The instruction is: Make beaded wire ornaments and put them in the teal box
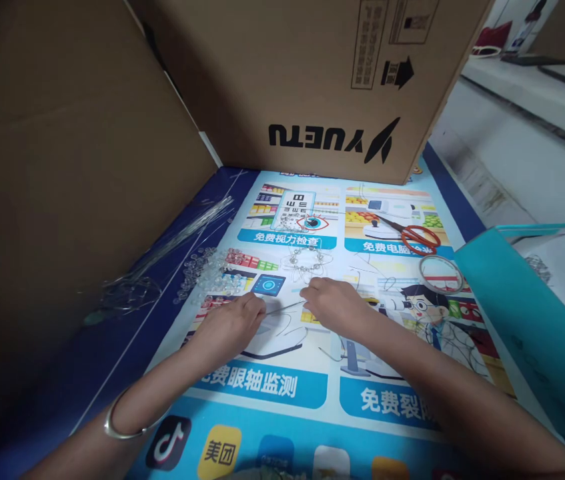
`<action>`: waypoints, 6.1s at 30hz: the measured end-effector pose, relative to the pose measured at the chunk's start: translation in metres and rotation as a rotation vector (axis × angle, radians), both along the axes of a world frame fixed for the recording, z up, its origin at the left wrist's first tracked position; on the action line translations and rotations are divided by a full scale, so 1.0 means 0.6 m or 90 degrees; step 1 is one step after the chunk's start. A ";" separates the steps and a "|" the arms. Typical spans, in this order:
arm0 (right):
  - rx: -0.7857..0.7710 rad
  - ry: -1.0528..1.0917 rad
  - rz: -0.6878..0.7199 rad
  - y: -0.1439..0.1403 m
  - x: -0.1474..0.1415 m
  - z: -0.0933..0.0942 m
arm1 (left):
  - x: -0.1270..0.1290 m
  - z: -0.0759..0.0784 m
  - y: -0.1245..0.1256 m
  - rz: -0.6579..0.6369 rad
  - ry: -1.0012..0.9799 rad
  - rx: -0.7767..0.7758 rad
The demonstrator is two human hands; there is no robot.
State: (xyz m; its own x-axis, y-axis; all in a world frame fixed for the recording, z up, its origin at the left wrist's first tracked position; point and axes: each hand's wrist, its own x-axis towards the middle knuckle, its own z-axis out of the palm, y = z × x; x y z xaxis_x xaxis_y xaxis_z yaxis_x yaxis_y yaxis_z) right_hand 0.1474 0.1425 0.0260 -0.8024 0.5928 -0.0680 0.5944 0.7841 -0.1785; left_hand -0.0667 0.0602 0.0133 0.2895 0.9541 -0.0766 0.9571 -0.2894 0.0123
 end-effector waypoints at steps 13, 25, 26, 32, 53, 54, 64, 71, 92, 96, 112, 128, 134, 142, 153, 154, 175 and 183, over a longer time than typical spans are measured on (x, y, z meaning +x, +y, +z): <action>0.115 -0.071 0.031 0.008 0.005 0.016 | -0.006 0.001 0.002 0.021 -0.064 -0.003; 0.213 0.004 0.054 -0.005 0.024 0.072 | -0.012 0.034 -0.002 0.051 -0.318 0.001; 0.214 0.026 0.064 -0.009 0.023 0.071 | -0.008 0.037 -0.003 0.045 -0.367 -0.016; 0.232 0.094 0.096 -0.023 0.017 0.063 | 0.007 0.039 -0.011 0.021 -0.501 -0.103; 0.101 -0.025 0.054 -0.063 -0.015 0.046 | 0.031 0.050 -0.033 -0.074 -0.045 0.083; 0.099 -0.024 0.054 -0.065 -0.016 0.045 | 0.031 0.050 -0.033 -0.073 -0.048 0.094; 0.086 -0.027 0.043 -0.071 -0.020 0.031 | 0.035 0.048 -0.034 -0.073 -0.033 0.086; 0.104 -0.026 0.040 -0.073 -0.022 0.024 | 0.036 0.047 -0.034 -0.070 -0.013 0.069; -0.435 0.362 -0.227 -0.057 -0.014 0.013 | 0.030 0.024 -0.026 0.146 -0.571 -0.095; -0.703 0.495 -0.319 -0.062 -0.009 0.003 | 0.044 0.015 -0.027 0.282 -0.865 -0.302; -0.830 0.578 -0.360 -0.078 -0.012 0.000 | 0.061 0.005 -0.034 0.322 -1.041 -0.354; -0.714 0.366 -0.358 -0.054 0.017 0.023 | 0.026 0.019 -0.019 0.132 -0.629 -0.176; -0.804 0.370 -0.411 -0.071 0.032 0.016 | 0.040 0.017 -0.032 0.033 -0.315 -0.061; -0.795 0.346 -0.425 -0.083 0.021 0.022 | 0.061 0.003 -0.042 0.017 -0.153 -0.014; -0.781 0.371 -0.473 -0.083 0.027 0.037 | 0.054 0.028 -0.050 -0.040 -0.257 -0.150; -0.783 0.399 -0.476 -0.085 0.031 0.042 | 0.052 0.028 -0.050 -0.037 -0.263 -0.151; -0.748 0.361 -0.320 -0.116 0.042 0.044 | 0.049 0.036 -0.041 0.071 -0.637 -0.321; -0.821 0.416 -0.300 -0.141 0.007 0.013 | 0.066 0.037 -0.062 0.166 -0.914 -0.491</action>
